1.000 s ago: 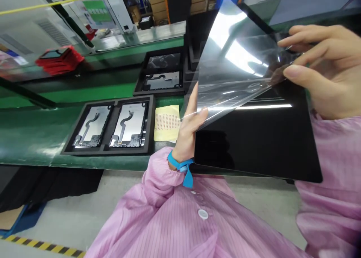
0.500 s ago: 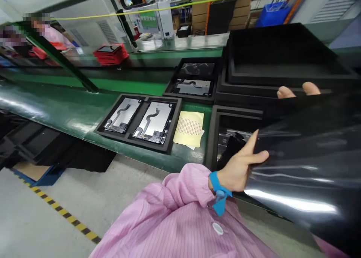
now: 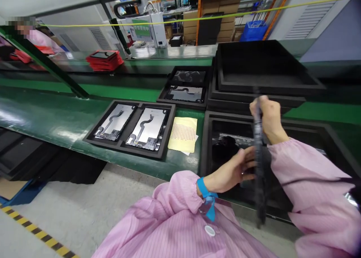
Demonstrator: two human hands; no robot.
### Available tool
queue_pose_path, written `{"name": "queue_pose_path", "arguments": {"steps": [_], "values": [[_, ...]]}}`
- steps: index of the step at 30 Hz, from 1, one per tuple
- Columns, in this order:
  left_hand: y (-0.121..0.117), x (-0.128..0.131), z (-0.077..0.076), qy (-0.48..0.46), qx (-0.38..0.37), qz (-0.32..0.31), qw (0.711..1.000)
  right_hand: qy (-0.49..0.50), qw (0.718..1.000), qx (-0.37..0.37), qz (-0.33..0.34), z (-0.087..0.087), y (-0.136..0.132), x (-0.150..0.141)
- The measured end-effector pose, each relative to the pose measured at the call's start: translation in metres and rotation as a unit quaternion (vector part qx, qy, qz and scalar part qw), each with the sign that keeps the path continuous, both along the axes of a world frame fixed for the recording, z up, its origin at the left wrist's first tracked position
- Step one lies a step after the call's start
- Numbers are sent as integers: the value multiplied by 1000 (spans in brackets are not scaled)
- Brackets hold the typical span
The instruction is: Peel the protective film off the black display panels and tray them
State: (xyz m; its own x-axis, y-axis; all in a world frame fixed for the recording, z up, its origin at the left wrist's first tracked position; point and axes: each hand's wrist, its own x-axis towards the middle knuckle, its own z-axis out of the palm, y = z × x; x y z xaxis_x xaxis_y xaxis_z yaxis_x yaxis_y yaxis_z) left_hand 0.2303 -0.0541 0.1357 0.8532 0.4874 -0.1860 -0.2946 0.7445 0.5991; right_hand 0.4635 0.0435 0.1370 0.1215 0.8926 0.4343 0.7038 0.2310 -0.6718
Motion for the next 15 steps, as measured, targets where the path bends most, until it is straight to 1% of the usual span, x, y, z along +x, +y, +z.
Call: {"name": "queue_pose_path", "arguments": {"steps": [3, 5, 7, 9, 11, 13, 15], "values": [[7, -9, 7, 34, -21, 82, 996, -60, 994, -85, -34, 9, -10, -23], [13, -14, 6, 85, 13, 137, 987, -109, 982, -145, -47, 12, -8, -32], [17, -17, 0, 135, 64, 173, 974, -144, 968, -197, -58, 10, -3, -32], [21, -17, -10, 168, 92, 191, 963, -165, 956, -233, -69, 6, -1, -19], [22, -16, -20, 191, 104, 199, 955, -185, 943, -260, -90, 3, -6, 5], [23, -15, -27, 214, 118, 205, 948, -210, 926, -290, -120, 3, -19, 33], [24, -13, -29, 234, 129, 203, 942, -234, 909, -317, -137, 1, -37, 56]]}}
